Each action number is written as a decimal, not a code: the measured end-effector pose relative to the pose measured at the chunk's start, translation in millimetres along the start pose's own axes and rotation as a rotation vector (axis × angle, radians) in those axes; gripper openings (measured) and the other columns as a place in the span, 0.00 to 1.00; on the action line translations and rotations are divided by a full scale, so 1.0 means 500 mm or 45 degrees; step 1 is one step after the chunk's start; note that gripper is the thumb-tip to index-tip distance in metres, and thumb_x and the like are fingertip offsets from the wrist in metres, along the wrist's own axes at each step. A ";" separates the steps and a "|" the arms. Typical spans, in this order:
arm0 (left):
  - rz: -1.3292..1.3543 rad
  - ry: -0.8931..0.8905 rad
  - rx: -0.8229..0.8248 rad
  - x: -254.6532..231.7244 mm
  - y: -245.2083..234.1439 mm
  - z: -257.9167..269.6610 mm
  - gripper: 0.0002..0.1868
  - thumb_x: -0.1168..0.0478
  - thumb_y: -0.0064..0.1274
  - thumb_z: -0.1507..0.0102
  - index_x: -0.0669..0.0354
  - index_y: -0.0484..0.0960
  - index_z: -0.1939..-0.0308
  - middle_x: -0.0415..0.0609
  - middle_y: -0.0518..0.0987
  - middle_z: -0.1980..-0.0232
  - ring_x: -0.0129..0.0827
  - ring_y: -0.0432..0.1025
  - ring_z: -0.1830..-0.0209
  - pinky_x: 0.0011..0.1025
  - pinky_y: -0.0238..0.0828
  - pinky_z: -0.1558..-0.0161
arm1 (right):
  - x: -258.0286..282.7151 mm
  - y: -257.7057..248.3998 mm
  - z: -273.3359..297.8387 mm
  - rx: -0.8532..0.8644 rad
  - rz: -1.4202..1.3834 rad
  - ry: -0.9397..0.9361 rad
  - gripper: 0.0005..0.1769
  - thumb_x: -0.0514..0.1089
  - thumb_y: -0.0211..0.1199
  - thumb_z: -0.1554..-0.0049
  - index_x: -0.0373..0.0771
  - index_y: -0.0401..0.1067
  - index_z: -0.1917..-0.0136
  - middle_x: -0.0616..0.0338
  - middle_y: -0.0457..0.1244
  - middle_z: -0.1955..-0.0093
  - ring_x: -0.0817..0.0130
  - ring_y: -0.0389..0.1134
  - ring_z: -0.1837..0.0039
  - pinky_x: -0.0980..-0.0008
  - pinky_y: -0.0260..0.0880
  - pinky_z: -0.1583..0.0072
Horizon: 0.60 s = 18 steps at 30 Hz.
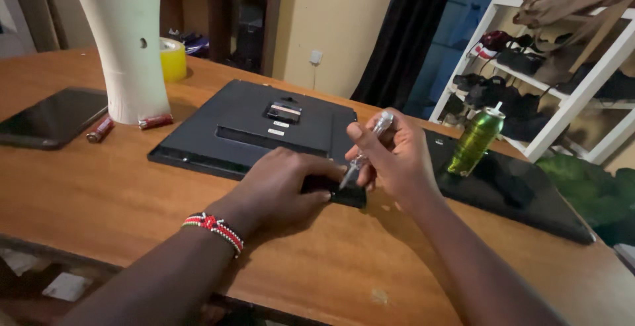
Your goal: The person uses a screwdriver to tighten screws on the back of a black electronic device placed on a wooden table. The person repeatedly inserts and turns the screwdriver at multiple screw locations around the device's perimeter.
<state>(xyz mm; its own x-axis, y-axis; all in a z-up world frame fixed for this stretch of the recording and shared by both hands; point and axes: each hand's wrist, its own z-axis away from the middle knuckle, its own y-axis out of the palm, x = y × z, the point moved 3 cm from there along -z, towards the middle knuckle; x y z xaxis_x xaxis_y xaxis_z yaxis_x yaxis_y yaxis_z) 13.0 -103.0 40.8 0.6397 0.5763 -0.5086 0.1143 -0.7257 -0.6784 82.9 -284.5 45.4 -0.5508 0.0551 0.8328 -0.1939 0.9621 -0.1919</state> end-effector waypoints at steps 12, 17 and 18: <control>-0.015 0.081 0.010 0.019 0.010 -0.006 0.15 0.62 0.62 0.46 0.49 0.88 0.55 0.48 0.87 0.61 0.42 0.81 0.57 0.39 0.74 0.54 | 0.014 -0.003 0.007 -0.079 -0.114 -0.072 0.18 0.51 0.67 0.42 0.41 0.61 0.60 0.51 0.68 0.69 0.73 0.65 0.77 0.74 0.64 0.76; -0.037 0.011 0.049 0.026 0.013 -0.008 0.16 0.61 0.62 0.46 0.48 0.88 0.54 0.48 0.87 0.61 0.43 0.81 0.58 0.39 0.74 0.53 | 0.011 -0.003 0.007 -0.046 -0.092 -0.058 0.18 0.51 0.68 0.41 0.41 0.62 0.60 0.51 0.68 0.69 0.73 0.64 0.77 0.74 0.64 0.76; -0.030 0.005 0.045 0.026 0.014 -0.008 0.16 0.61 0.61 0.46 0.48 0.88 0.54 0.48 0.87 0.61 0.43 0.81 0.58 0.39 0.74 0.54 | 0.012 -0.003 0.007 -0.045 -0.089 -0.059 0.18 0.51 0.68 0.41 0.41 0.62 0.60 0.51 0.67 0.69 0.73 0.64 0.77 0.75 0.63 0.75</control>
<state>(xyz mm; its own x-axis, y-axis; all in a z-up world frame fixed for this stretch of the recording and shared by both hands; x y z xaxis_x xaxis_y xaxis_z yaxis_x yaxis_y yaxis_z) 25.0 -102.0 31.5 0.6404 0.5915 -0.4900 0.1025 -0.6980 -0.7087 77.0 -286.5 48.7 -0.5742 -0.0244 0.8183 -0.2047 0.9721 -0.1147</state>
